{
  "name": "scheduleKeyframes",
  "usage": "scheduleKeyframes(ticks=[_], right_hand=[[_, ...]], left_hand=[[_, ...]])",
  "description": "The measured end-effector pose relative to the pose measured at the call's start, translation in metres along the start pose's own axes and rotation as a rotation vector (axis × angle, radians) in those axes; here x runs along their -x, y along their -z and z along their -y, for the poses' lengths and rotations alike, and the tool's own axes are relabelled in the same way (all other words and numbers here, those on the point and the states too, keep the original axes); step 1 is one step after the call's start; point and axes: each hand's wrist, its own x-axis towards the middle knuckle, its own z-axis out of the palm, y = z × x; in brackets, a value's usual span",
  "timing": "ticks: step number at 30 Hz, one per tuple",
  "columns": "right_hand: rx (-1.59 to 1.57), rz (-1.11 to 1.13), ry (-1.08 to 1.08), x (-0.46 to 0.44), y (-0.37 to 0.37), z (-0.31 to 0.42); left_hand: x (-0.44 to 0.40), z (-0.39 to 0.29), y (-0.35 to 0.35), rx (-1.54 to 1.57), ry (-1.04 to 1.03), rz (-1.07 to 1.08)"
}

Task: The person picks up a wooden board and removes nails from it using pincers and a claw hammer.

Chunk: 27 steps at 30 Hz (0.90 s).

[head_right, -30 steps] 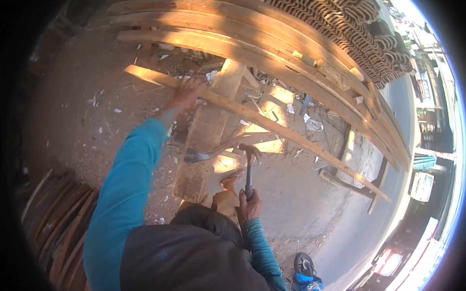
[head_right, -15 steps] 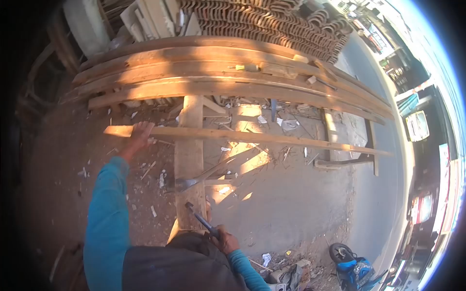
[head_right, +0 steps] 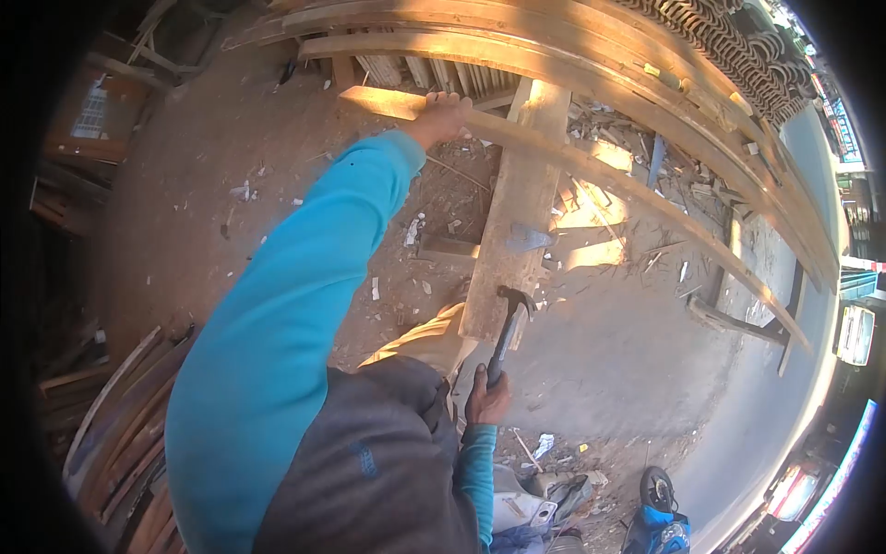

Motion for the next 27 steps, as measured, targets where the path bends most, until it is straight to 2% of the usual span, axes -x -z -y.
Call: scheduleKeyframes(ticks=[2, 4, 8, 9, 12, 13, 16, 19, 22, 24, 25, 27], right_hand=[[-0.159, -0.127, 0.075, 0.013, -0.028, -0.023], [-0.144, -0.148, 0.054, 0.02, -0.037, -0.02], [-0.179, -0.193, -0.028, 0.036, -0.035, 0.008], [-0.112, -0.298, 0.035, 0.032, -0.046, -0.009], [-0.035, -0.219, -0.08, 0.024, -0.043, -0.008], [-0.014, -0.141, -0.198, 0.027, -0.03, 0.013], [-0.099, -0.215, -0.197, 0.031, -0.034, 0.031], [-0.014, -0.236, -0.233, 0.032, -0.053, 0.031], [-0.065, -0.293, -0.215, 0.033, -0.068, 0.036], [-0.084, -0.296, -0.233, 0.044, -0.066, 0.052], [-0.112, -0.337, -0.224, 0.048, -0.072, 0.049], [-0.143, -0.401, -0.222, 0.048, -0.088, 0.043]], left_hand=[[-0.001, 0.001, -0.003, -0.031, 0.004, -0.019], [-0.001, 0.001, -0.006, -0.031, 0.004, -0.034], [0.004, 0.007, -0.022, -0.027, -0.049, -0.215], [0.009, 0.005, -0.013, 0.036, -0.072, -0.222], [-0.003, 0.008, -0.022, 0.012, -0.048, -0.134], [-0.004, 0.007, -0.021, -0.032, -0.061, -0.138], [0.004, 0.003, -0.008, -0.001, -0.082, -0.142], [0.001, 0.004, -0.013, 0.017, -0.087, -0.171], [0.001, 0.013, -0.007, 0.026, -0.115, -0.167], [-0.003, 0.022, 0.014, 0.052, -0.224, 0.067], [-0.006, 0.029, 0.032, 0.06, -0.227, 0.072], [-0.021, 0.044, 0.076, 0.124, -0.283, 0.503]])
